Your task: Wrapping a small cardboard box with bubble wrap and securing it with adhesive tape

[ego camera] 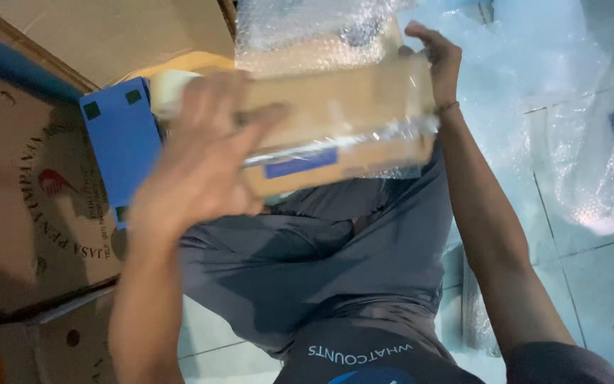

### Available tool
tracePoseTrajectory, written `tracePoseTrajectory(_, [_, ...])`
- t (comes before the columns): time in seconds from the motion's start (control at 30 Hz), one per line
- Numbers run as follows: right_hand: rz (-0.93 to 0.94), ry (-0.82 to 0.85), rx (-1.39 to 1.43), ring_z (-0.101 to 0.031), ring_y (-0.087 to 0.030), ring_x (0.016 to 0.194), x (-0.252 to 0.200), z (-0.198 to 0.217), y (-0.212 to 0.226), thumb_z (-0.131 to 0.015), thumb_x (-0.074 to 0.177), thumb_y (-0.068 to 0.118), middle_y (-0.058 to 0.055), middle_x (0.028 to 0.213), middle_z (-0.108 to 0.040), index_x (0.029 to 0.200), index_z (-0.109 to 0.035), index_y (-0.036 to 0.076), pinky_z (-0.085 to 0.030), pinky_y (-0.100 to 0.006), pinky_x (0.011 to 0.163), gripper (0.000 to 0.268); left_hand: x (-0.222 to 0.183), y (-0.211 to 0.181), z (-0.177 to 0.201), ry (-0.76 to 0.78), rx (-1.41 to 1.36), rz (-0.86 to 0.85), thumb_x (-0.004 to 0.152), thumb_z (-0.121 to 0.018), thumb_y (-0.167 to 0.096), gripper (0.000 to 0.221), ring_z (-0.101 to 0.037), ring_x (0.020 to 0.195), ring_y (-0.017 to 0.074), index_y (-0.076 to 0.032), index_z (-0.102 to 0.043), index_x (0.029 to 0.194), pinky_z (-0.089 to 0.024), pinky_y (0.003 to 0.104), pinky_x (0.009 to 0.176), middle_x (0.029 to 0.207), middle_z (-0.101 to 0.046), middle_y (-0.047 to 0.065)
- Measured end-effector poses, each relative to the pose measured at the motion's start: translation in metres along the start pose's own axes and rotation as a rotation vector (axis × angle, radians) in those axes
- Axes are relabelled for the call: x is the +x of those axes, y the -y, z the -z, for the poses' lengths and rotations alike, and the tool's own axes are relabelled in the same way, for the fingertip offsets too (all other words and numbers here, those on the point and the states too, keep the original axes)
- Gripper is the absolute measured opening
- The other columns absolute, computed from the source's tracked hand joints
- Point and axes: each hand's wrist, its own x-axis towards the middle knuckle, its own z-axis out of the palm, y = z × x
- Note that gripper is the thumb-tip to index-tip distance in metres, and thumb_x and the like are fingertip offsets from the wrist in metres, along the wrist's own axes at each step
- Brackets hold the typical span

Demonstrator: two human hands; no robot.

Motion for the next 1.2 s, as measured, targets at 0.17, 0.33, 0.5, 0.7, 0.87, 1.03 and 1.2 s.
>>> tracePoseTrajectory(0.17, [-0.162, 0.098, 0.173, -0.064, -0.022, 0.096, 0.01, 0.017, 0.007, -0.069, 0.097, -0.011, -0.021, 0.126, -0.069, 0.125, -0.066, -0.012, -0.055, -0.032, 0.086, 0.028, 0.043, 0.005, -0.085, 0.167, -0.239, -0.1, 0.019, -0.096, -0.024, 0.128, -0.033, 0.136, 0.0441, -0.018, -0.059, 0.142, -0.019, 0.056, 0.118, 0.149, -0.041, 0.02])
tracePoseTrajectory(0.33, [-0.401, 0.178, 0.35, -0.067, -0.028, 0.114, 0.004, 0.056, -0.016, -0.058, 0.112, 0.015, -0.017, 0.138, -0.06, 0.136, -0.059, -0.002, -0.061, -0.034, 0.081, 0.029, 0.07, 0.015, -0.113, 0.185, -0.273, -0.12, 0.017, -0.098, -0.024, 0.135, -0.034, 0.139, 0.0435, -0.02, -0.056, 0.145, -0.022, 0.054, 0.117, 0.154, -0.041, 0.017])
tracePoseTrajectory(0.5, [-0.42, 0.032, 0.341, -0.049, -0.043, 0.14, -0.014, 0.084, 0.008, -0.043, 0.112, 0.056, -0.015, 0.149, -0.05, 0.144, -0.052, 0.004, -0.052, -0.05, 0.102, 0.062, 0.072, 0.018, -0.133, 0.241, -0.306, -0.07, 0.021, -0.098, -0.026, 0.132, -0.031, 0.135, 0.0431, -0.019, -0.055, 0.146, -0.023, 0.054, 0.113, 0.151, -0.039, 0.016])
tracePoseTrajectory(0.7, [0.185, 0.312, -0.337, -0.037, -0.043, 0.15, -0.059, 0.057, 0.109, -0.094, 0.066, 0.059, -0.022, 0.16, -0.039, 0.155, -0.049, 0.005, -0.029, -0.06, 0.127, 0.114, 0.067, 0.019, -0.144, 0.304, -0.34, 0.029, 0.026, -0.096, -0.025, 0.128, -0.031, 0.133, 0.0445, -0.021, -0.054, 0.147, -0.031, 0.055, 0.109, 0.154, -0.037, 0.015])
tracePoseTrajectory(0.87, [0.182, 0.645, -0.706, -0.021, -0.045, 0.155, -0.07, 0.031, 0.127, -0.061, 0.07, 0.095, -0.022, 0.167, -0.029, 0.157, -0.047, 0.016, -0.01, -0.067, 0.124, 0.119, 0.071, 0.016, -0.141, 0.25, -0.323, -0.015, 0.024, -0.1, -0.028, 0.127, -0.03, 0.137, 0.0434, -0.019, -0.056, 0.143, -0.024, 0.054, 0.114, 0.153, -0.038, 0.017])
tracePoseTrajectory(1.03, [0.176, 0.636, -0.792, -0.031, -0.041, 0.15, -0.066, 0.021, 0.128, -0.066, 0.069, 0.088, -0.016, 0.162, -0.041, 0.151, -0.056, 0.022, -0.017, -0.065, 0.119, 0.105, 0.066, 0.019, -0.16, 0.375, -0.349, 0.065, 0.032, -0.098, -0.037, 0.129, -0.025, 0.144, 0.0427, -0.026, -0.046, 0.151, -0.018, 0.054, 0.118, 0.157, -0.033, 0.019])
tracePoseTrajectory(1.2, [0.039, 0.759, -0.789, -0.017, -0.043, 0.157, -0.082, 0.023, 0.114, -0.066, 0.061, 0.083, -0.014, 0.171, -0.022, 0.159, -0.034, 0.036, -0.006, -0.071, 0.123, 0.114, 0.061, 0.017, -0.164, 0.449, -0.349, 0.103, 0.039, -0.098, -0.044, 0.136, -0.016, 0.154, 0.0413, -0.03, -0.035, 0.159, -0.006, 0.055, 0.125, 0.165, -0.024, 0.022])
